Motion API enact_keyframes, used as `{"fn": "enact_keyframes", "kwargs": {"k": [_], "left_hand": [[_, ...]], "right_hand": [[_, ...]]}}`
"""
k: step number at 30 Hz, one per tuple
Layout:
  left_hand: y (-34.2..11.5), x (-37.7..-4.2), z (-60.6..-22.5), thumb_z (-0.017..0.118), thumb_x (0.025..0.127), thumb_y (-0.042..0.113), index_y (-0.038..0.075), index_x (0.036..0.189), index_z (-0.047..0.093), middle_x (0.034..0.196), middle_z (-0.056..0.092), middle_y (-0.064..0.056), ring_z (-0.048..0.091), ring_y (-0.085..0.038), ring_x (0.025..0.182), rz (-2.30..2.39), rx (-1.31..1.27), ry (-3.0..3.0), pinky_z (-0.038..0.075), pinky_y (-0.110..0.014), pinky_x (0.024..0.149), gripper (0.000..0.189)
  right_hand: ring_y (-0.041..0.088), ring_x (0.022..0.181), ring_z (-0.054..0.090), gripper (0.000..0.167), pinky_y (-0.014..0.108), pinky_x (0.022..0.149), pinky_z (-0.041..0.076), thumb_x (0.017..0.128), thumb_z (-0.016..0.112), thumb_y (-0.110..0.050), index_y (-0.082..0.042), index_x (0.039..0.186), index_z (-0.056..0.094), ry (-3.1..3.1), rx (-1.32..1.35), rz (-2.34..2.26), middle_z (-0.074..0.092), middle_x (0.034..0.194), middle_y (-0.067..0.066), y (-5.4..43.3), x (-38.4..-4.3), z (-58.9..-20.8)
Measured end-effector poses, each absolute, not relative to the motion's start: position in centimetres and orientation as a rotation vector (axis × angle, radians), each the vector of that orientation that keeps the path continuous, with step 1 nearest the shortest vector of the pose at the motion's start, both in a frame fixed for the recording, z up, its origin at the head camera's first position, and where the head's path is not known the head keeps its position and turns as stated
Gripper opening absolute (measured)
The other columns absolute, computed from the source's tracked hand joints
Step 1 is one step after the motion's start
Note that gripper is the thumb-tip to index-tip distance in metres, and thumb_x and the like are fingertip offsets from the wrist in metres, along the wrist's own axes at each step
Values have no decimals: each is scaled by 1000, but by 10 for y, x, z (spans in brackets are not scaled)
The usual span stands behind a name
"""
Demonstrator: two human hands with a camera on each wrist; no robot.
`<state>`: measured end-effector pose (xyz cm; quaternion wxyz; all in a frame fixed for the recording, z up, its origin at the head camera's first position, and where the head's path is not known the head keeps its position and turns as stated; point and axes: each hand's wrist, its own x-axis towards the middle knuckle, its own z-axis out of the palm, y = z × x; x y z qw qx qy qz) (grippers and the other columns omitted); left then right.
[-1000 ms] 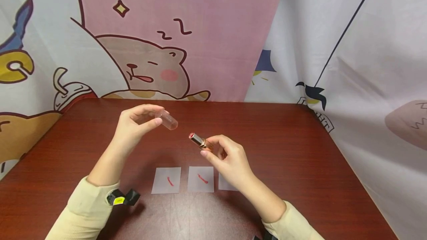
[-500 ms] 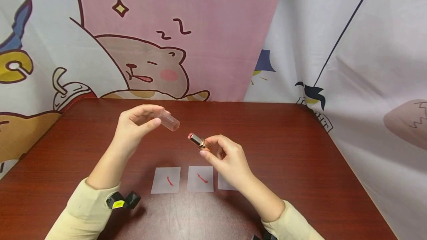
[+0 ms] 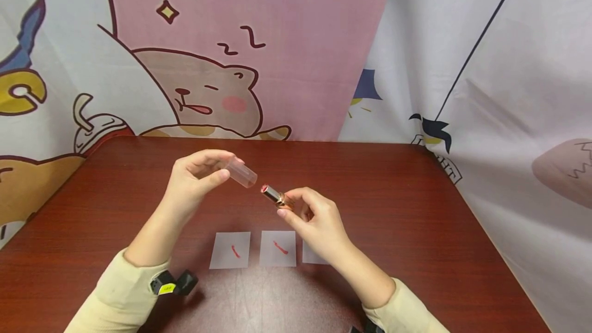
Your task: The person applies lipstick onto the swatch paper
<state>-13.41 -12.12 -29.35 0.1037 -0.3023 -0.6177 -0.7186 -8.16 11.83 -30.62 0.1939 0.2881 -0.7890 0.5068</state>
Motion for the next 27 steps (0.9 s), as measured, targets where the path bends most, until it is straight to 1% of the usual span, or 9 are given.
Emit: {"fn": "enact_keyframes", "kwargs": {"k": [3,8,10,13,16,20,23,25,27], "left_hand": [[-119,-134,-295,69,84,-3,11,106,70,99,71,-7,67,-21,88,-2122,-927,-1815,51,-30,78,26],[-116,-134,-296,69,84,-5,-7,108,64,98,71,-8,66,-21,89,-2124,-936,-1819,51,-30,79,25],[-115,-133,-296,69,83,-6,-10,108,62,98,71,-7,65,-21,89,-2121,-915,-1834,51,-29,78,26],[-114,-133,-297,68,83,-6,-9,108,63,99,71,-7,65,-21,90,-2121,-908,-1843,51,-29,78,25],[-112,-133,-298,68,83,-5,-1,107,67,99,71,-6,66,-20,89,-2112,-913,-1847,50,-28,76,24],[-110,-133,-301,69,85,-2,9,107,69,99,71,-7,67,-22,90,-2121,-956,-1826,51,-31,78,25],[-109,-133,-301,69,85,0,2,107,67,99,71,-8,68,-23,91,-2131,-962,-1827,52,-33,81,22],[-108,-132,-301,71,85,2,3,106,68,100,71,-6,67,-21,91,-2124,-936,-1842,51,-31,79,22],[-107,-131,-301,70,84,0,-4,107,66,99,71,-5,67,-20,89,-2124,-933,-1842,51,-30,77,24]], "right_hand": [[9,44,40,25,19,32,33,74,75,10,-3,93,64,-2214,807,1427,54,63,-1,118,-82,-306],[9,44,40,26,19,32,33,74,75,11,-3,94,64,-2208,813,1421,55,64,-1,119,-82,-307],[9,44,40,26,19,32,33,74,75,10,-3,94,64,-2207,811,1418,55,64,-1,119,-83,-308],[9,43,40,26,19,32,33,74,75,10,-3,94,64,-2210,805,1421,53,62,-2,119,-82,-307],[8,43,40,26,19,32,33,74,75,10,-3,93,64,-2212,805,1422,52,61,-2,118,-82,-307],[8,44,40,26,19,33,33,73,75,11,-2,92,64,-2207,816,1408,53,63,-1,118,-81,-306],[8,44,40,26,19,33,33,73,75,12,-1,92,64,-2202,824,1400,55,65,-1,117,-82,-306],[8,44,40,26,18,33,33,73,75,12,-1,92,64,-2197,827,1400,56,66,0,117,-82,-306],[8,44,40,26,18,33,33,73,75,12,-1,92,64,-2196,829,1401,56,66,0,117,-82,-306]]}}
